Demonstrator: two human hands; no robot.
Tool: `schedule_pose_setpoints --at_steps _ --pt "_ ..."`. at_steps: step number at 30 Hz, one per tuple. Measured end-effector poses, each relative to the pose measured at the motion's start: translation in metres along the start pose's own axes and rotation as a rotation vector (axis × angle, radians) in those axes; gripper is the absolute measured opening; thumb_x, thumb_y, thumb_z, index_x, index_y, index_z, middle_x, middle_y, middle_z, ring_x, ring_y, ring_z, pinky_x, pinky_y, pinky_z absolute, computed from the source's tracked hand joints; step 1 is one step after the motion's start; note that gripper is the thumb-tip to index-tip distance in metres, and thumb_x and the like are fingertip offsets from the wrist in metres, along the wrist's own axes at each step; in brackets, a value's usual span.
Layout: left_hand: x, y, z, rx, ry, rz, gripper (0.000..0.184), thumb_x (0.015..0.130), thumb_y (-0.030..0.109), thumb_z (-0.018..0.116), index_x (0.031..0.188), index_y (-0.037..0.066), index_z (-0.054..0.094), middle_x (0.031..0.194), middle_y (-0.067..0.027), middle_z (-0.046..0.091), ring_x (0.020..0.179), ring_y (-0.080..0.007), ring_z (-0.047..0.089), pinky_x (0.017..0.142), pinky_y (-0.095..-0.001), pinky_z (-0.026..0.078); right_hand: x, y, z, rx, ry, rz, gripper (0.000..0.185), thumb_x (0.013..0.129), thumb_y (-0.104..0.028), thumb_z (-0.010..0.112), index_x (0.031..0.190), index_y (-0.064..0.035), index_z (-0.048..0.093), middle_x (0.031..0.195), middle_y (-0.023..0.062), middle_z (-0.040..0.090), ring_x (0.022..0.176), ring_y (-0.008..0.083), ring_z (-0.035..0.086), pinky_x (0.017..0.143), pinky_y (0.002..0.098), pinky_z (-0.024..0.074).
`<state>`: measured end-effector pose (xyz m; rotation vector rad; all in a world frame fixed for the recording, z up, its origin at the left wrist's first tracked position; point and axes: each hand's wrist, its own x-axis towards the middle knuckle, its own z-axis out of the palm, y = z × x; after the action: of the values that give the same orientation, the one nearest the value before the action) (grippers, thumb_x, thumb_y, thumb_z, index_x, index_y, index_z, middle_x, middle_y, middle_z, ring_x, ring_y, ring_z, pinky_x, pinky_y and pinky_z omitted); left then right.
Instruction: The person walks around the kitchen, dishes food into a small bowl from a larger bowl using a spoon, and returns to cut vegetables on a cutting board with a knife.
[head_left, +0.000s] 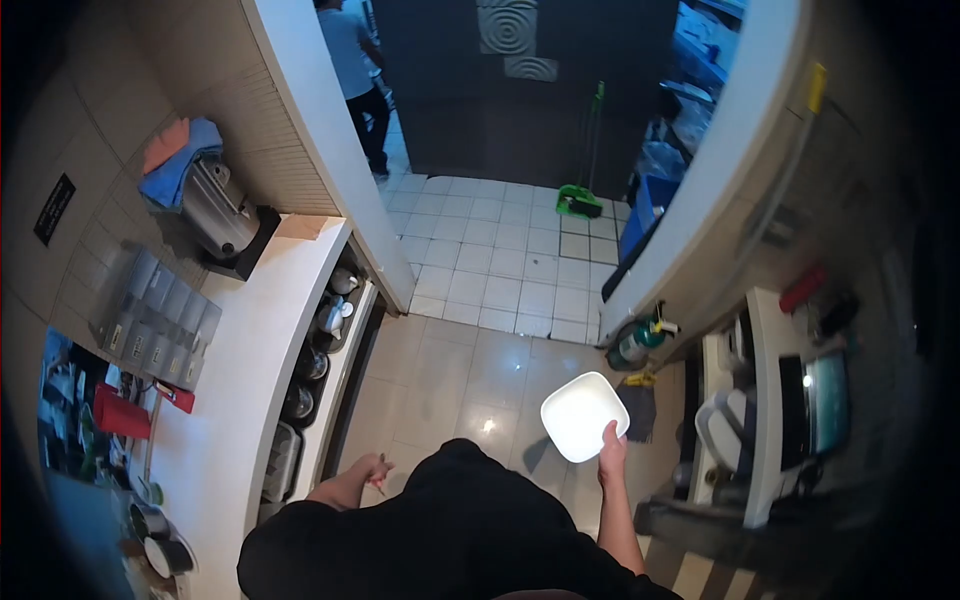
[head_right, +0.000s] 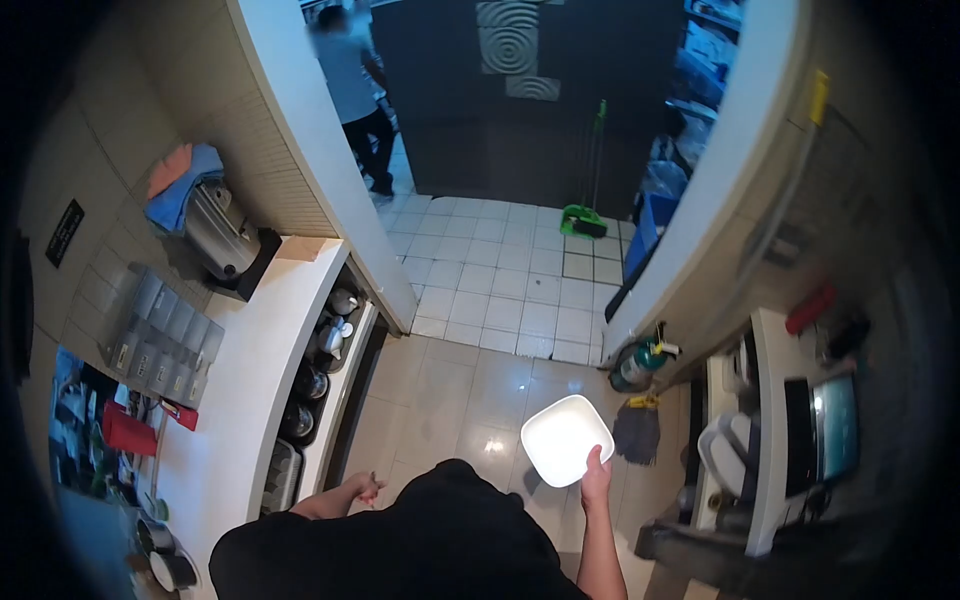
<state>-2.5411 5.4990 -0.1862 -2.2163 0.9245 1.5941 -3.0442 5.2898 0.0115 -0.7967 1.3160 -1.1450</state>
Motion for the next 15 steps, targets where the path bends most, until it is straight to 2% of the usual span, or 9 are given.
schedule_pose_setpoints --at_steps 2,5,8,9,11,12,13,14,15 --pt "0.011 0.001 -0.005 -0.114 -0.014 -0.116 0.033 0.089 0.018 0.050 0.120 0.011 0.059 0.076 -0.0098 0.065 0.057 -0.0121 0.060 0.053 -0.0323 0.047 0.064 -0.024 0.029 -0.087 -0.077 0.015 0.050 0.097 -0.037 0.045 0.126 0.0038 0.047 0.116 0.0104 0.057 0.106 0.0192 0.054 0.091 0.0310 0.0406" --pt "0.047 0.012 -0.011 -0.375 -0.042 -0.155 0.031 0.088 0.022 0.055 0.116 0.009 0.060 0.074 -0.0075 0.065 0.057 -0.0124 0.060 0.054 -0.0329 0.047 0.160 -0.034 0.080 -0.047 -0.150 -0.023 0.052 0.097 -0.039 0.045 0.126 0.0041 0.047 0.116 0.0104 0.057 0.105 0.0187 0.054 0.091 0.0306 0.0407" --pt "0.120 0.039 -0.044 -0.243 0.119 0.041 0.027 0.088 0.028 0.059 0.101 0.005 0.064 0.073 -0.0061 0.064 0.056 -0.0162 0.061 0.054 -0.0343 0.048 0.234 -0.052 0.141 -0.037 -0.168 0.021 0.052 0.097 -0.038 0.046 0.126 0.0046 0.046 0.115 0.0099 0.057 0.104 0.0184 0.054 0.090 0.0303 0.0407" --pt "0.080 0.077 -0.089 -0.287 0.268 0.462 0.031 0.088 0.032 0.058 0.083 0.003 0.064 0.069 -0.0072 0.062 0.057 -0.0208 0.061 0.054 -0.0358 0.048 0.258 -0.054 0.158 -0.058 -0.138 0.038 0.052 0.097 -0.038 0.047 0.126 0.0046 0.046 0.115 0.0098 0.057 0.104 0.0183 0.054 0.090 0.0302 0.0407" --pt "0.112 0.161 -0.157 -0.159 0.178 0.169 0.039 0.090 0.037 0.051 0.077 0.002 0.064 0.061 -0.0112 0.058 0.059 -0.0243 0.061 0.054 -0.0392 0.049 0.297 -0.062 0.189 -0.097 -0.082 0.029 0.052 0.096 -0.038 0.047 0.126 0.0047 0.047 0.115 0.0092 0.057 0.101 0.0183 0.054 0.089 0.0302 0.0414" --pt "0.167 0.184 -0.194 -0.042 -0.044 0.146 0.041 0.090 0.037 0.049 0.078 0.001 0.064 0.061 -0.0117 0.059 0.059 -0.0245 0.061 0.055 -0.0398 0.049 0.321 -0.071 0.203 -0.090 -0.084 0.057 0.052 0.096 -0.038 0.048 0.126 0.0048 0.047 0.115 0.0093 0.057 0.101 0.0185 0.055 0.088 0.0302 0.0416" --pt "0.171 0.229 -0.238 -0.146 0.061 0.155 0.042 0.088 0.039 0.050 0.077 0.001 0.064 0.062 -0.0125 0.061 0.060 -0.0228 0.062 0.057 -0.0385 0.050 0.344 -0.079 0.216 -0.083 -0.087 0.088 0.052 0.096 -0.038 0.048 0.126 0.0049 0.047 0.115 0.0094 0.057 0.101 0.0186 0.055 0.088 0.0302 0.0419" --pt "0.171 0.276 -0.282 -0.145 0.211 0.100 0.058 0.090 0.052 0.041 0.063 0.006 0.064 0.056 -0.0095 0.061 0.053 -0.0208 0.061 0.055 -0.0366 0.050 0.366 -0.085 0.229 -0.074 -0.088 0.122 0.053 0.096 -0.038 0.048 0.126 0.0051 0.047 0.114 0.0096 0.057 0.101 0.0188 0.055 0.088 0.0302 0.0421" --pt "0.149 0.327 -0.338 -0.131 0.278 0.137 0.061 0.088 0.055 0.043 0.055 0.007 0.061 0.050 -0.0070 0.059 0.048 -0.0208 0.059 0.055 -0.0370 0.049 0.385 -0.099 0.244 -0.037 -0.153 0.077 0.053 0.095 -0.038 0.049 0.125 0.0051 0.047 0.114 0.0104 0.058 0.100 0.0191 0.056 0.087 0.0302 0.0427"
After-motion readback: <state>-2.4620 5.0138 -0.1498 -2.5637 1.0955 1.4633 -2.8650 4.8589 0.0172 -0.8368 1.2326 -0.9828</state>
